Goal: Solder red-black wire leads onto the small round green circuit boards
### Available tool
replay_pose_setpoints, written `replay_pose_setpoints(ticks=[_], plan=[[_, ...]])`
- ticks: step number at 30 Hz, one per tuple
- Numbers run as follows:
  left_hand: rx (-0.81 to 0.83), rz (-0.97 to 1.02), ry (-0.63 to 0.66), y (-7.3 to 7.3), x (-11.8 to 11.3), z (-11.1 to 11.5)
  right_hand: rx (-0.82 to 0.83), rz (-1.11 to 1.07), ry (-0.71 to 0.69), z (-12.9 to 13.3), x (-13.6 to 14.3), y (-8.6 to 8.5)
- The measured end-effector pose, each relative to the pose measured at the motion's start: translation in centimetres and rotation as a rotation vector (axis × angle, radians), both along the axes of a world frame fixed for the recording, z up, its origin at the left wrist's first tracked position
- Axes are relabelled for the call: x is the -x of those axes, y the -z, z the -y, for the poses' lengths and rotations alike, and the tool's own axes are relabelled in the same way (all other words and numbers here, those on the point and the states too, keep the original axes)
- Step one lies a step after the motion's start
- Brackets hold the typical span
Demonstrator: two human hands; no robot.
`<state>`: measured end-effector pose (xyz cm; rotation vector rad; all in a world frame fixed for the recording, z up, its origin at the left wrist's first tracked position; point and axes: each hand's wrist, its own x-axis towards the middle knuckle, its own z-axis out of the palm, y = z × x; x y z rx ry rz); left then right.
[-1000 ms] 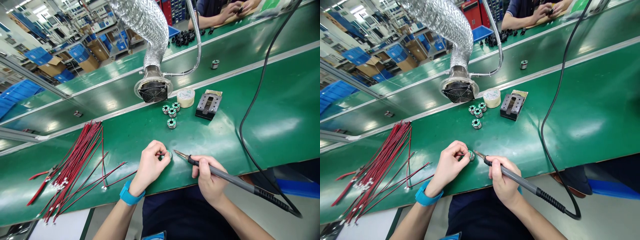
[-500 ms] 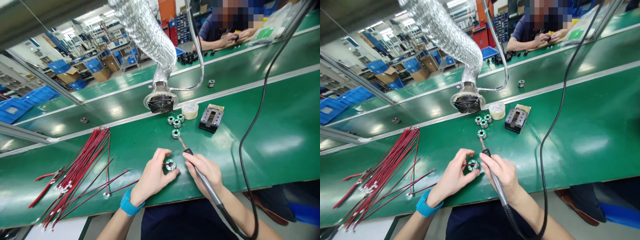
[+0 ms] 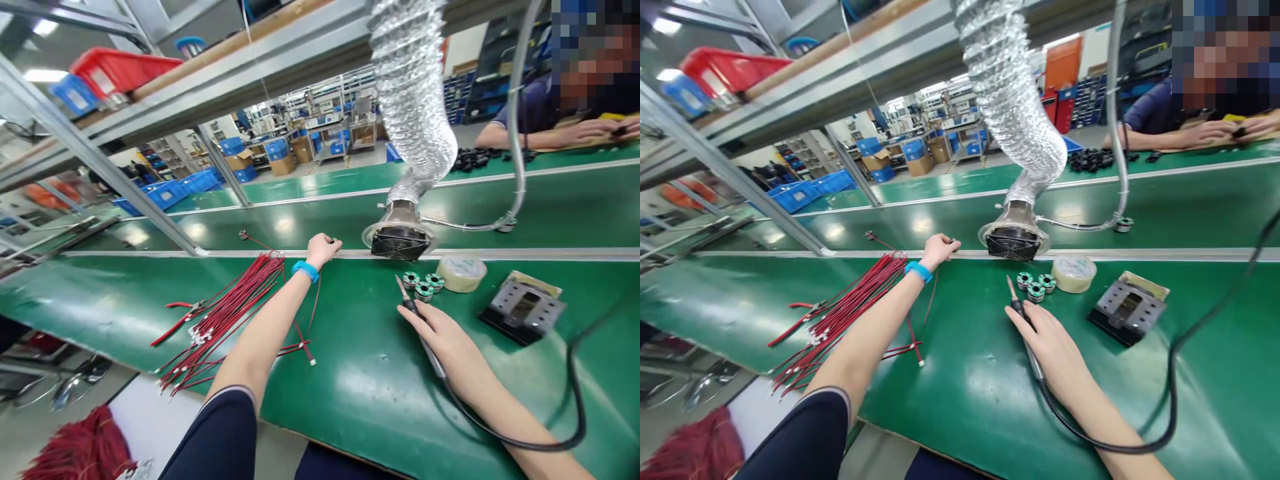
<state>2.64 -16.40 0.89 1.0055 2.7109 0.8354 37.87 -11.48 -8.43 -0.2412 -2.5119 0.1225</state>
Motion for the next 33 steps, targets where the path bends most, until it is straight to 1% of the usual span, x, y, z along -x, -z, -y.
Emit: replay_pose_setpoints(ticks=[1,3,5,6,7,9,12,14,16,17,19,22,24,26,28,31,33], plan=[[0.015,-0.006,-0.027,0.1,1.2,-0.9,-0.006,-0.003,-0.012,0.0,-0.1,0.2],[0.046,-0.021,-0.057,0.7,2.8,-2.0,-0.007,-0.011,-0.035,0.1,-0.4,0.2],[0.073,-0.047,-0.059,1.3,3.6,-2.0,0.004,-0.026,-0.045,0.2,-0.6,0.1],[0.083,-0.067,-0.055,1.6,3.8,-1.6,0.012,-0.033,-0.049,0.3,-0.7,0.0],[0.092,-0.093,-0.050,1.7,3.8,-0.9,0.020,-0.042,-0.053,0.4,-0.8,-0.1],[0.120,-0.154,-0.055,1.8,3.7,1.3,0.044,-0.052,-0.062,0.6,-0.9,-0.1],[0.204,-0.221,-0.111,1.7,3.3,5.8,0.074,-0.044,-0.065,0.8,-0.9,0.5],[0.278,-0.216,-0.151,1.9,3.1,8.6,0.090,-0.035,-0.049,1.0,-0.7,1.0],[0.348,-0.167,-0.164,2.3,3.1,10.5,0.100,-0.046,-0.028,1.1,-0.4,1.6],[0.376,-0.131,-0.159,2.6,3.1,11.1,0.105,-0.057,-0.023,1.3,-0.3,1.8],[0.411,-0.063,-0.138,3.2,3.3,11.5,0.108,-0.085,-0.030,1.6,-0.1,1.8],[0.417,-0.007,-0.115,3.7,3.4,11.0,0.129,-0.114,-0.058,2.2,-0.1,1.4],[0.400,-0.008,-0.112,3.7,3.3,10.4,0.141,-0.129,-0.059,2.6,-0.2,1.1],[0.359,-0.033,-0.109,3.4,3.1,9.9,0.135,-0.150,-0.032,2.9,-0.2,0.9],[0.284,-0.083,-0.103,2.4,2.9,9.7,0.114,-0.170,0.012,3.1,0.0,0.8],[0.109,-0.202,-0.078,0.0,2.2,9.6,0.131,-0.173,0.049,3.2,0.2,0.7],[-0.024,-0.284,-0.020,-1.6,1.0,9.5,0.192,-0.170,0.045,3.5,0.1,0.6]])
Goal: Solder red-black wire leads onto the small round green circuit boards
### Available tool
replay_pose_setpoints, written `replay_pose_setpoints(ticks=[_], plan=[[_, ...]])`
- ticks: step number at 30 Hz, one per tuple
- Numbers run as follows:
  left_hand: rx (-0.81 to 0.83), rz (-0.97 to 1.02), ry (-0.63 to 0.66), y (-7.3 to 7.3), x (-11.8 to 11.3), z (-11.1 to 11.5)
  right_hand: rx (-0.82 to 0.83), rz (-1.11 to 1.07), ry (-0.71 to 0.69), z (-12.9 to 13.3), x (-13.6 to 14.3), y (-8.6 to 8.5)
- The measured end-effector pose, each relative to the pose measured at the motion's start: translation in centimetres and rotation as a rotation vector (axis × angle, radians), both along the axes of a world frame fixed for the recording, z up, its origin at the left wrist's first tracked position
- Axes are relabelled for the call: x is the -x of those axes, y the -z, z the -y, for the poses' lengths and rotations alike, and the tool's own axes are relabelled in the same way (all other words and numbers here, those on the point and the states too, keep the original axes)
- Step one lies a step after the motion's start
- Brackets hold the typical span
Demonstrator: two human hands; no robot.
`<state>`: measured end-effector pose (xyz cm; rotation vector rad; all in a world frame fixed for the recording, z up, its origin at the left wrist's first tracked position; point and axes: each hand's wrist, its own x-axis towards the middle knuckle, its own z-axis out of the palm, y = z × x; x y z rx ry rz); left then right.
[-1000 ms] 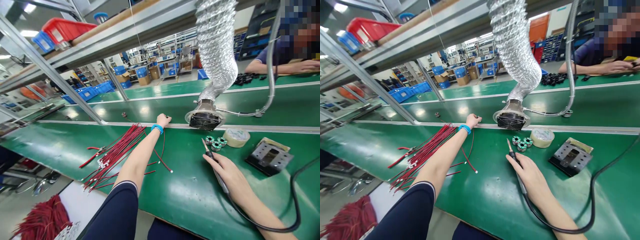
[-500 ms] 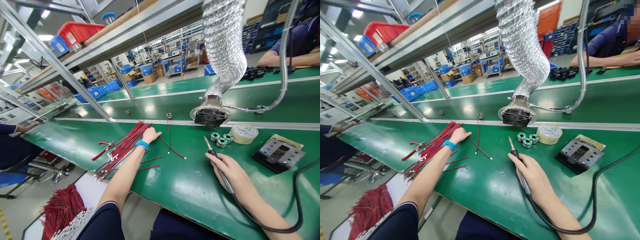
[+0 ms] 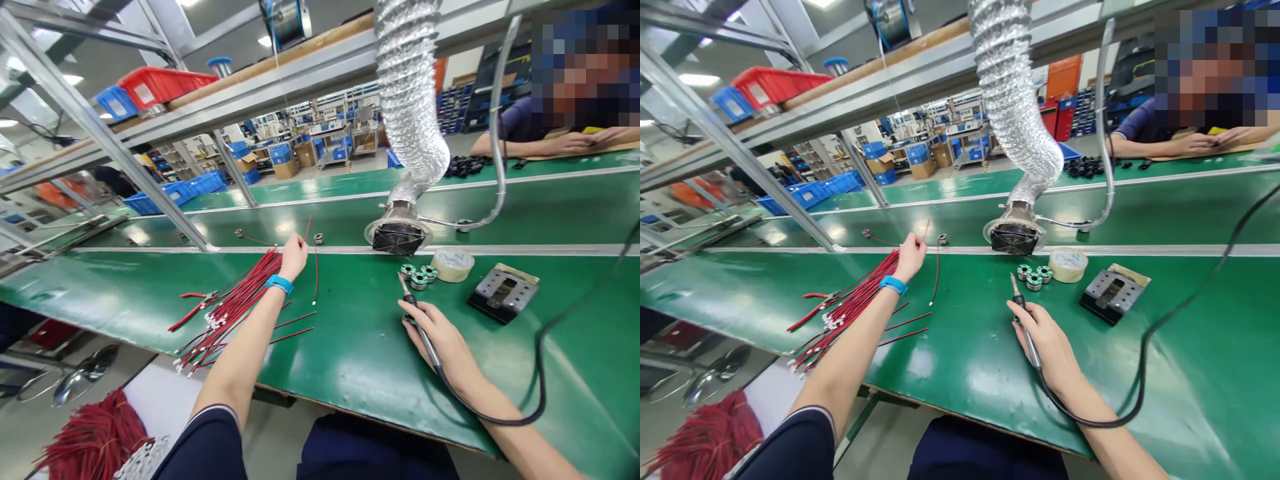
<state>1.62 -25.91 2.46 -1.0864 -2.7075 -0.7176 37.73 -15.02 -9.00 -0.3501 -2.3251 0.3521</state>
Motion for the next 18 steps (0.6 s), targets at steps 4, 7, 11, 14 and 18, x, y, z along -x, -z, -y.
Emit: replay_pose_setpoints(ticks=[4,7,11,14,18], plan=[[-0.154,-0.061,0.303,-0.7,-5.6,1.1,0.176,-0.035,-0.046,1.8,-0.7,-0.4],[-0.203,-0.076,0.702,1.5,-11.8,3.7,0.297,-0.086,-0.058,4.0,-1.7,-0.5],[-0.099,0.087,0.852,5.3,-18.1,7.1,0.433,-0.115,-0.035,6.8,-3.1,-0.4],[-0.142,0.224,0.754,6.8,-20.0,8.0,0.499,-0.124,0.045,8.0,-3.8,-0.5],[-0.122,0.218,0.684,7.1,-20.5,7.6,0.509,-0.121,0.113,8.5,-3.7,-0.9]])
